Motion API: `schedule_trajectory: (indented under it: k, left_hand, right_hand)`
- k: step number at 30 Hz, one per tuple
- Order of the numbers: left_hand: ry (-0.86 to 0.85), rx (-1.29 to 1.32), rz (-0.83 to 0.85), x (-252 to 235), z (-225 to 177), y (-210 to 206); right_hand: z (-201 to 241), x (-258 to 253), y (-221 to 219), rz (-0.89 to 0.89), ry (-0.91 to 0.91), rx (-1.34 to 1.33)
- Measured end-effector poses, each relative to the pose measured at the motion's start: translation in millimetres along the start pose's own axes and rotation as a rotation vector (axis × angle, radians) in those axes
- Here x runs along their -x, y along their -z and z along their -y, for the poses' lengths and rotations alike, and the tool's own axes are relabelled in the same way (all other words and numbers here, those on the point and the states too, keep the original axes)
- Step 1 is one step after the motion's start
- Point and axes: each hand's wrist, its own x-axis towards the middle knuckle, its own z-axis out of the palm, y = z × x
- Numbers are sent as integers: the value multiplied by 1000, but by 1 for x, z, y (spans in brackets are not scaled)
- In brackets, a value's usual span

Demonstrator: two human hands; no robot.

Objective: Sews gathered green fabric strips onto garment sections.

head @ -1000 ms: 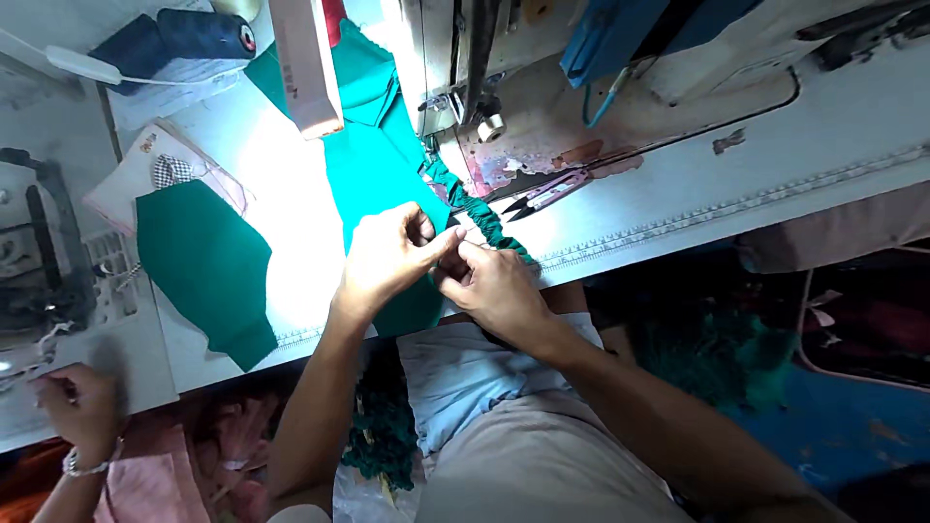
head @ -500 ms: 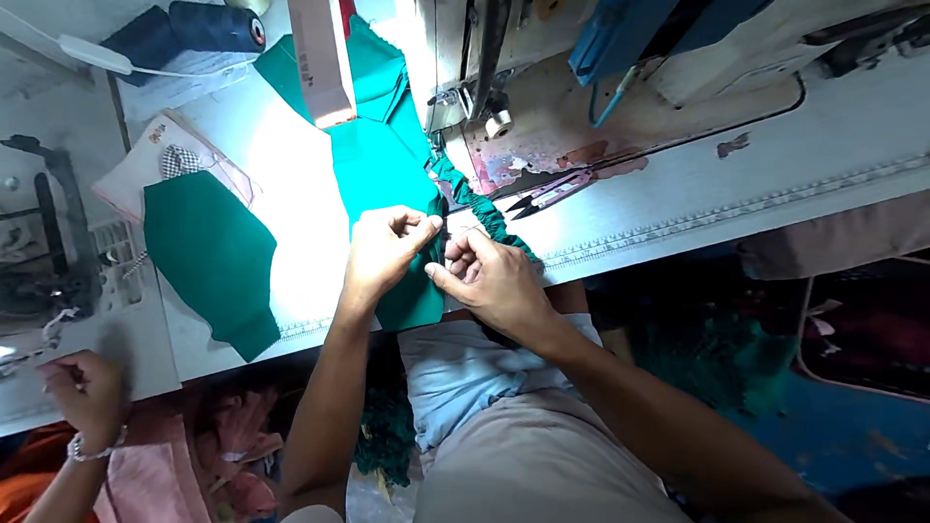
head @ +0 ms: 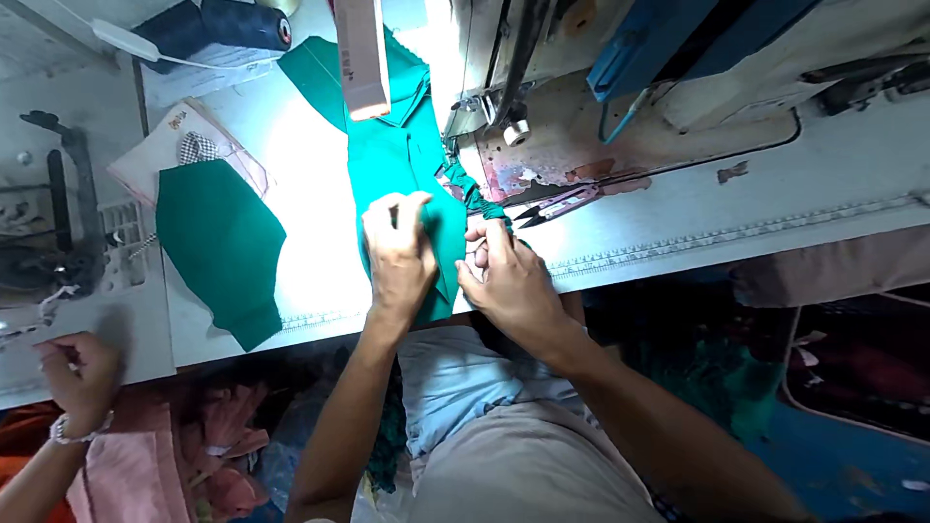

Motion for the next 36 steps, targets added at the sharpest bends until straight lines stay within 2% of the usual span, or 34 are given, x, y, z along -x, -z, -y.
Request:
schedule_trajectory:
  k: [3, 5, 8, 12, 17, 21, 25, 33, 36]
  left_hand:
    - [-169, -224, 164, -5, 5, 0]
    - [-183, -246, 224, -8, 10, -5]
    - [-144, -272, 216, -14, 9, -12]
    - [-71, -355, 222, -20, 4, -23]
    - [-21, -364, 228, -30, 0, -29]
    - [-13, -346, 230, -31, 1, -28]
    - [2, -337, 251, -30, 0, -28]
    - [59, -298, 181, -36, 1, -30]
    - [53, -282, 178, -37, 0, -28]
  right_hand:
    - [-3, -13, 13, -77, 141, 111]
    - [-9, -27, 19, -16, 178, 182]
    - [-20, -44, 23, 87, 183, 262]
    - [-28, -60, 28, 80, 204, 259]
    - [-36, -100, 35, 234, 78, 129]
    - [-36, -107, 39, 305, 139, 228]
    - [-37, -114, 40, 371, 97, 237]
    - [-34, -104, 33, 119, 196, 206]
    - [-35, -101, 29, 88, 191, 139]
